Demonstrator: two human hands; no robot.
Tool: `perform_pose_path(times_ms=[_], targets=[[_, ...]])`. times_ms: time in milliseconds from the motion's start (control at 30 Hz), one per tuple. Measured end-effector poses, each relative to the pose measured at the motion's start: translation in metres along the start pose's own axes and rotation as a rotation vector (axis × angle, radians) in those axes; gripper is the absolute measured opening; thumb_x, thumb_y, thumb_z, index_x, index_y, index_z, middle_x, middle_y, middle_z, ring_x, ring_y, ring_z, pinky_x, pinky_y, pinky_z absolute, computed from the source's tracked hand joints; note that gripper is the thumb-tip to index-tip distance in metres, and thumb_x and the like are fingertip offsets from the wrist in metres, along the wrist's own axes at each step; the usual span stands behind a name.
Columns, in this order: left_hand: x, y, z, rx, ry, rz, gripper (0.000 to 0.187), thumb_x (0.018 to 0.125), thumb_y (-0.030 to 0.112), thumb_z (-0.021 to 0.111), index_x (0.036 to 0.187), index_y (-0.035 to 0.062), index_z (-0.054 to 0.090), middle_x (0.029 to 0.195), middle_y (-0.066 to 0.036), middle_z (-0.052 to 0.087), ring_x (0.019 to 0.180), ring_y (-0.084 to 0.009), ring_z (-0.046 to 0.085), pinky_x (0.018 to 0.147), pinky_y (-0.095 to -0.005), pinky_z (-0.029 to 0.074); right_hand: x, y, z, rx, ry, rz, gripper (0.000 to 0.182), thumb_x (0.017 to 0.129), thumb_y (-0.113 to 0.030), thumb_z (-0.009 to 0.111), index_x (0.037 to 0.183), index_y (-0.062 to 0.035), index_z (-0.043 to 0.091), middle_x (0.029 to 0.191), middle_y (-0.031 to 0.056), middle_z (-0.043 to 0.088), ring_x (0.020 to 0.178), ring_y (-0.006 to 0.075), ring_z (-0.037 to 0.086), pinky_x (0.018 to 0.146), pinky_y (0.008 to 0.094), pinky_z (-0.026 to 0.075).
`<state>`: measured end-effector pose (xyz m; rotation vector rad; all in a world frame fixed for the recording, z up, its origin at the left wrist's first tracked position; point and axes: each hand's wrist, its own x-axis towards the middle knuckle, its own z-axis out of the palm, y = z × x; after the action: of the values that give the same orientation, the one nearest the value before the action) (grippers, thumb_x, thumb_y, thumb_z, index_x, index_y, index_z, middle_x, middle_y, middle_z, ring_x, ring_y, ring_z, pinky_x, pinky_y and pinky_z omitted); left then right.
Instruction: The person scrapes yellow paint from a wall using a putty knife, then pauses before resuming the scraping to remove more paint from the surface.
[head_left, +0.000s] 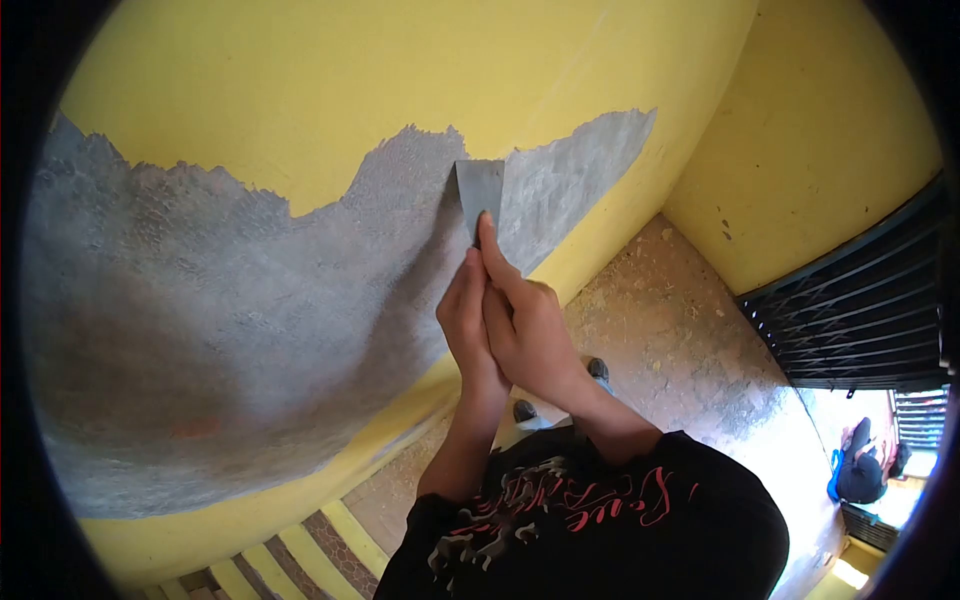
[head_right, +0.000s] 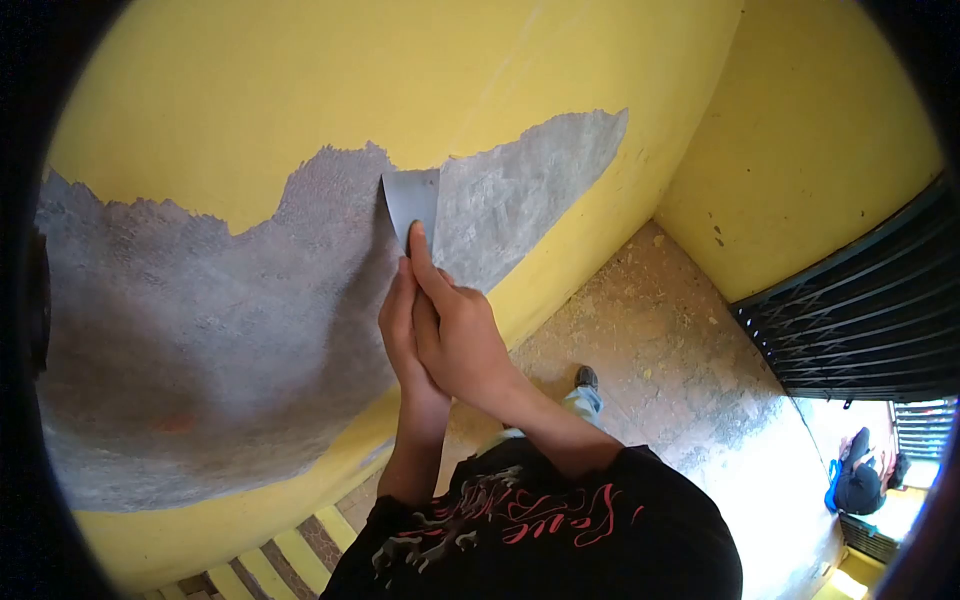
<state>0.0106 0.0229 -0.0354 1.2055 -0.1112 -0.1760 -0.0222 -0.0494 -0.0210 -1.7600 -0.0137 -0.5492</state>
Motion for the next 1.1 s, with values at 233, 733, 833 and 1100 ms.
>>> perform_pose_path(times_ms=[233, 733, 833, 1100], targets=[[-0.001, 0.005, 0.002, 0.157, 0.031, 0.069, 0.035, 0.102, 0.028, 0.045, 0.098, -0.0016, 0.062, 0.079, -0.002, 0.057, 0.071, -0.0083, 0.050, 0.062, -0.0250, 0.038, -0.001, -0.004, -0.002, 0.015, 0.015, -0.015, 0.057, 0.088, 0.001, 0.043, 0.144, 0.0029, 0.034, 0.063, 0.0224, 0.054, 0.052, 0.0289, 0.057, 0.054, 0.0331, 0.045], [0.012, 0.010, 0.015, -0.010, 0.030, -0.034, 0.035, 0.100, 0.037, 0.049, 0.086, 0.0068, 0.061, 0.068, 0.005, 0.042, 0.063, -0.0034, 0.038, 0.055, -0.0248, 0.030, 0.009, -0.004, -0.006, 0.103, -0.003, 0.168, 0.053, 0.091, -0.002, 0.043, 0.144, -0.0011, 0.036, 0.069, 0.0202, 0.055, 0.059, 0.0172, 0.053, 0.060, 0.0288, 0.045], [0.001, 0.014, 0.011, 0.085, 0.067, -0.048, 0.036, 0.100, 0.038, 0.050, 0.086, 0.0066, 0.061, 0.068, 0.006, 0.042, 0.063, -0.0036, 0.038, 0.055, -0.0247, 0.031, -0.007, 0.005, 0.010, 0.038, 0.102, -0.003, 0.052, 0.092, -0.002, 0.044, 0.144, -0.0017, 0.037, 0.069, 0.0180, 0.053, 0.059, 0.0127, 0.050, 0.059, 0.0268, 0.044], [0.014, 0.013, 0.030, 0.022, 0.036, -0.036, 0.038, 0.096, 0.036, 0.058, 0.077, 0.0028, 0.060, 0.068, 0.005, 0.046, 0.063, -0.0045, 0.039, 0.054, -0.0251, 0.031, 0.008, -0.003, -0.011, -0.002, 0.144, 0.107, 0.052, 0.091, -0.002, 0.043, 0.143, 0.0002, 0.036, 0.086, 0.0232, 0.064, 0.065, 0.0204, 0.060, 0.063, 0.0298, 0.048]])
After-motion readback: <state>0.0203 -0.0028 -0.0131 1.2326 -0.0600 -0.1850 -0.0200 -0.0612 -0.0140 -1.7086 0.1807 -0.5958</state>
